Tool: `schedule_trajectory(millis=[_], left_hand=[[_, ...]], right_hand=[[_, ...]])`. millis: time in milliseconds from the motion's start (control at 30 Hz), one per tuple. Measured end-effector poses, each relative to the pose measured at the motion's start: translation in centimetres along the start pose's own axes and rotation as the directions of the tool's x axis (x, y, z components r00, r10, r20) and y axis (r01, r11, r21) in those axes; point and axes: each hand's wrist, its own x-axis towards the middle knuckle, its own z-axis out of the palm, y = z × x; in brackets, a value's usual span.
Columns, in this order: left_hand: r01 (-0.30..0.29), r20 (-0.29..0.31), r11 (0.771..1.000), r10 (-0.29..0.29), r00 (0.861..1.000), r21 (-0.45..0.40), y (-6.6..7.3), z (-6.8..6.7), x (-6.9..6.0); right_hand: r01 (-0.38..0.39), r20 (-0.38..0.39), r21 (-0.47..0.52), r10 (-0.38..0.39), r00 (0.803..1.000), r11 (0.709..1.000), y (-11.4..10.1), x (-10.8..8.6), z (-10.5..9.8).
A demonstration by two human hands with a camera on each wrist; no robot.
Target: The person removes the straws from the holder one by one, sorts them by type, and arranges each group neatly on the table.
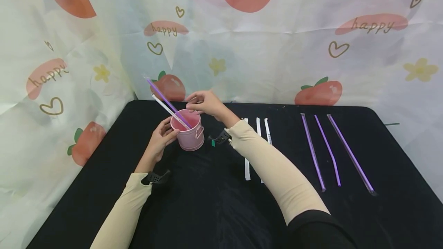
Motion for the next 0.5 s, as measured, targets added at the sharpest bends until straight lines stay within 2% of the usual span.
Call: schedule_trajectory(millis=[167, 500], left_hand=[[-0.015, 0.001, 1.0, 0.015, 1.0, 0.004, -0.1, 0.0, -0.1], [-0.008, 0.005, 1.0, 0.008, 1.0, 0.001, -0.1, -0.1, -0.1]], right_hand=[[0.008, -0.001, 0.004, -0.008, 1.0, 1.0, 0.2, 0.5, 1.1], [-0.01, 0.002, -0.018, 0.01, 1.0, 1.0, 1.1, 1.4, 3.0]])
